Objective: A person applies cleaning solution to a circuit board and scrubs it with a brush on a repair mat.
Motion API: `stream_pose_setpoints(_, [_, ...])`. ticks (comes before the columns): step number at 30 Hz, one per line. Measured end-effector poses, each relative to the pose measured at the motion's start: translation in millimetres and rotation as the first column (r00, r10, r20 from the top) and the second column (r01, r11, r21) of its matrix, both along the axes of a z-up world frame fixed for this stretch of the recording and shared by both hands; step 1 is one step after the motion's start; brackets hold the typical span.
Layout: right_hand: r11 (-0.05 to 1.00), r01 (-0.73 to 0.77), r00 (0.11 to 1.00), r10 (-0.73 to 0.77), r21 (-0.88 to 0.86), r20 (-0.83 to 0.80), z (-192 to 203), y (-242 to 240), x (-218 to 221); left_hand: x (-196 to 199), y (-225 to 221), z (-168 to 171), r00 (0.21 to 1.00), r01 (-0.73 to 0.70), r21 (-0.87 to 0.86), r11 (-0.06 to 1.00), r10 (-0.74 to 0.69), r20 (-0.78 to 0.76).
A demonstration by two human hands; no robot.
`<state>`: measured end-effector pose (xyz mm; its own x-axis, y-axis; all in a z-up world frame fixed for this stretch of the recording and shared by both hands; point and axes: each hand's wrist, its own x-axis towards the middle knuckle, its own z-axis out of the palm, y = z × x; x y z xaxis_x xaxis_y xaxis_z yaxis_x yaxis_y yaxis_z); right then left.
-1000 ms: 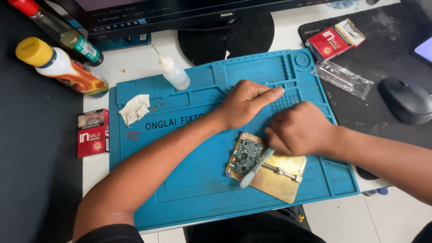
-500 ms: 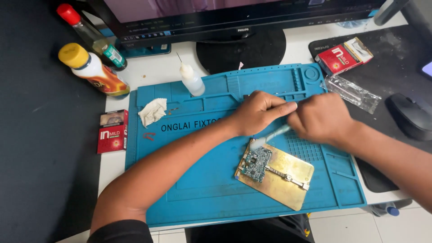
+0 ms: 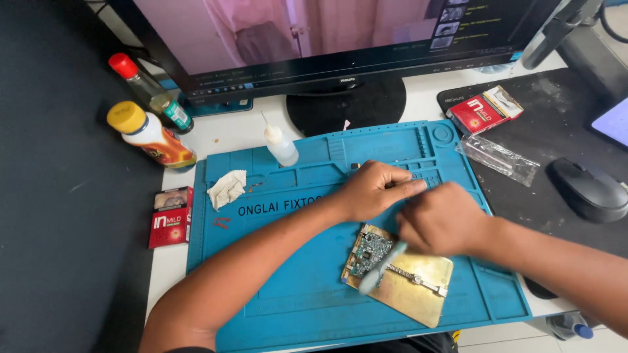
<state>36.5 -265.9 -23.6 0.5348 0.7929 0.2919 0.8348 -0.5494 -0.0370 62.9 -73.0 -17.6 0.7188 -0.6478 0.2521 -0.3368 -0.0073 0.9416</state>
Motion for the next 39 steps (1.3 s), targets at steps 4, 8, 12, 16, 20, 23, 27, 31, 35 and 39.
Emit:
stream_pose_setpoints(4, [0.974,0.227,0.971,-0.227,0.017,0.072,-3.8,-22.6,26.2,1.1,0.0,-1.2,0.999,0.043,-0.016,0.999,-0.043,-0.016])
stream_pose_setpoints(8, [0.997,-0.073,0.994,0.076,-0.037,0.073,2.7,4.4,-3.8,3.8,1.1,-2.5,1.0,0.016,0.004,1.0,-0.016,-0.015])
stream_pose_setpoints(12, [0.997,0.066,0.997,-0.068,0.05,0.034,3.1,-6.9,9.8,5.3,-0.6,-9.9,0.998,0.024,0.012,1.0,-0.024,-0.058])
stream_pose_setpoints(16, [0.999,0.038,0.998,-0.039,0.015,0.054,6.2,-11.5,10.6,8.6,-1.0,-14.0,0.996,0.038,-0.026,0.999,-0.04,-0.075])
stream_pose_setpoints(20, [0.991,-0.1,0.995,0.098,0.09,0.026,1.4,9.4,-11.5,6.7,-0.7,-10.3,0.997,0.023,0.016,1.0,-0.022,-0.075])
stream_pose_setpoints(23, [1.0,0.008,0.998,-0.01,0.025,0.07,3.8,-8.1,10.2,4.1,-0.7,-6.4,0.995,0.016,0.002,1.0,-0.016,-0.1])
stream_pose_setpoints(27, [0.998,0.049,0.997,-0.052,0.046,0.061,13.3,-4.1,3.8,2.2,0.1,-3.9,0.995,0.018,-0.004,1.0,-0.018,-0.099])
stream_pose_setpoints(31, [0.987,-0.142,0.989,0.139,0.074,0.051,10.8,11.8,-11.3,6.9,-1.8,-9.9,0.995,-0.014,0.019,1.0,0.016,-0.102])
stream_pose_setpoints(35, [0.987,0.152,0.982,-0.156,0.046,0.111,4.8,-13.5,14.8,-0.7,1.8,1.7,0.995,0.012,0.015,1.0,-0.01,-0.102])
stream_pose_setpoints(39, [0.998,-0.037,0.996,0.033,0.054,0.083,5.2,5.7,-8.0,1.7,2.1,5.2,0.995,0.026,0.015,1.0,-0.025,-0.096])
